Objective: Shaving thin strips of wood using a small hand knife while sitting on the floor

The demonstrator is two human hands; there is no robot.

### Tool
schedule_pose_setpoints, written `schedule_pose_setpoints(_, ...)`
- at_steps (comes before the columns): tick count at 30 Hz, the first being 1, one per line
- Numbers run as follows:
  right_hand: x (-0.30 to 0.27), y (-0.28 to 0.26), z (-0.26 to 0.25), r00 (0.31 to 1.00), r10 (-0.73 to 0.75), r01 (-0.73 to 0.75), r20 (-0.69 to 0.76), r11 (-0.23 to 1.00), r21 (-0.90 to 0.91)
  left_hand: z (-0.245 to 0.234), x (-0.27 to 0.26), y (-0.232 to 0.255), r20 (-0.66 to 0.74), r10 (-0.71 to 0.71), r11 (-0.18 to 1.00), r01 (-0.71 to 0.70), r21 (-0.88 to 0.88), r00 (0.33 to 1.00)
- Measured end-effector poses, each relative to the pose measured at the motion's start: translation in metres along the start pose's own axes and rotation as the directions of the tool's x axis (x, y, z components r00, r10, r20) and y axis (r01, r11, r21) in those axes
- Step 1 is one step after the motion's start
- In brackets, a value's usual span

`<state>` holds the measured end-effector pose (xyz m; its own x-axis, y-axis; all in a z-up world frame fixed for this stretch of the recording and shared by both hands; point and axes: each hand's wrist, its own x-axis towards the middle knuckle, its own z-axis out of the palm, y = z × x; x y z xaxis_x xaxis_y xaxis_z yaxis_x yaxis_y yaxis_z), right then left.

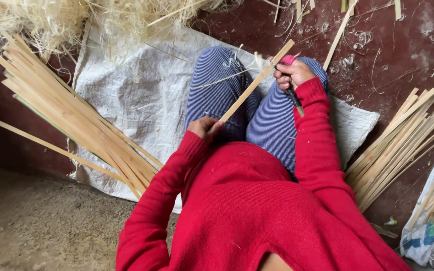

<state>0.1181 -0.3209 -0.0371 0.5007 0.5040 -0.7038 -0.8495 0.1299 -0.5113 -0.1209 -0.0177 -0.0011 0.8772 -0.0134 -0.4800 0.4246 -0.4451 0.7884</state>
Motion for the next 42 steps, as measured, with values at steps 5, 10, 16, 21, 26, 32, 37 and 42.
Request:
schedule_pose_setpoints(5,-0.012,-0.002,-0.003,0.996,-0.079,0.08,-0.039,0.996,0.026,0.033,0.058,0.049,0.077,-0.046,0.956,0.021,0.292,0.996)
schedule_pose_setpoints(10,-0.011,0.002,0.002,0.997,-0.074,0.075,-0.012,0.992,0.098,0.092,0.15,0.068,0.032,0.011,0.942,-0.021,0.334,0.999)
schedule_pose_setpoints(16,-0.024,-0.002,0.009,0.998,-0.058,0.058,-0.002,0.997,0.056,0.085,0.177,0.101,0.05,-0.172,0.968,0.159,0.195,0.984)
schedule_pose_setpoints(21,-0.033,-0.014,0.016,0.997,-0.072,0.07,0.026,0.997,0.04,0.088,0.166,0.085,0.063,-0.28,0.934,0.257,0.248,0.958)
schedule_pose_setpoints(26,-0.025,-0.004,0.026,0.997,-0.044,0.046,0.068,0.998,-0.038,0.053,0.117,0.09,0.069,-0.247,0.961,0.235,0.147,0.967)
schedule_pose_setpoints(32,-0.033,-0.008,0.039,0.997,-0.01,0.017,0.082,0.997,-0.078,0.052,0.105,0.085,0.102,-0.226,0.97,0.215,0.108,0.969)
schedule_pose_setpoints(37,-0.022,-0.003,0.022,0.999,-0.017,0.021,0.043,0.997,-0.078,0.044,0.09,0.082,0.108,-0.258,0.961,0.244,0.127,0.96)
schedule_pose_setpoints(42,-0.012,-0.001,0.015,0.995,0.035,-0.026,0.089,0.995,-0.094,0.041,0.078,0.061,0.03,-0.103,0.988,0.099,0.121,0.994)
